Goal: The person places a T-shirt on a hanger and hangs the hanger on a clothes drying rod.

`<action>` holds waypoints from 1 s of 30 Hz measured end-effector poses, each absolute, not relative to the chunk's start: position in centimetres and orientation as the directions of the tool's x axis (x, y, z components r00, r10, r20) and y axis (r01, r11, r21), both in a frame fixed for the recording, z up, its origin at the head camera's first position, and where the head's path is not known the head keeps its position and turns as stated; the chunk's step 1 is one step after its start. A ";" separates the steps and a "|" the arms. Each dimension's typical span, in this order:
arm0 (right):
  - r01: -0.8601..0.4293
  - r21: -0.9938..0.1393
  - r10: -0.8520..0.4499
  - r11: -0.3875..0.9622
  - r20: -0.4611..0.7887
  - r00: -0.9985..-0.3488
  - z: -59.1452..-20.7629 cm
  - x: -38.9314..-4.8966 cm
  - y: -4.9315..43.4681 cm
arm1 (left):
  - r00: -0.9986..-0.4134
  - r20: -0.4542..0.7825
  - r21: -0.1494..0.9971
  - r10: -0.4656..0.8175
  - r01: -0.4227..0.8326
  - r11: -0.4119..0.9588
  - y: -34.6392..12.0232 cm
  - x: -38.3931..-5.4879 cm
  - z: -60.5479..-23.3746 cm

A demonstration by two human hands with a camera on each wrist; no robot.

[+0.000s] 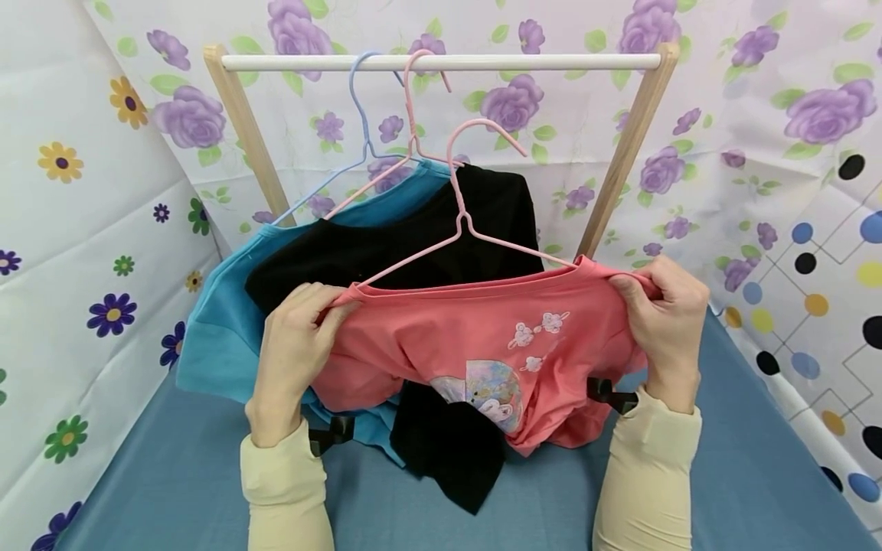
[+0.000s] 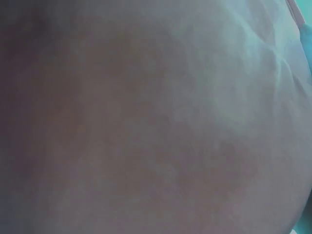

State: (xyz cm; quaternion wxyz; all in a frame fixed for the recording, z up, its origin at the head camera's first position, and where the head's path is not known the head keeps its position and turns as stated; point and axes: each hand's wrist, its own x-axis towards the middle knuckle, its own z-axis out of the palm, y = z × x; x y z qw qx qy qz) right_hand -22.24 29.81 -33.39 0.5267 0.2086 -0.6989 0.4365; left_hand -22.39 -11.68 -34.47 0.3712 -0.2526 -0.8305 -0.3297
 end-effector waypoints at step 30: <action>-0.739 -0.488 0.125 0.463 0.862 -0.491 -34.3 -23.1 31.2 | -0.449 0.894 0.346 0.013 0.706 0.617 -11.0 -22.4 -34.0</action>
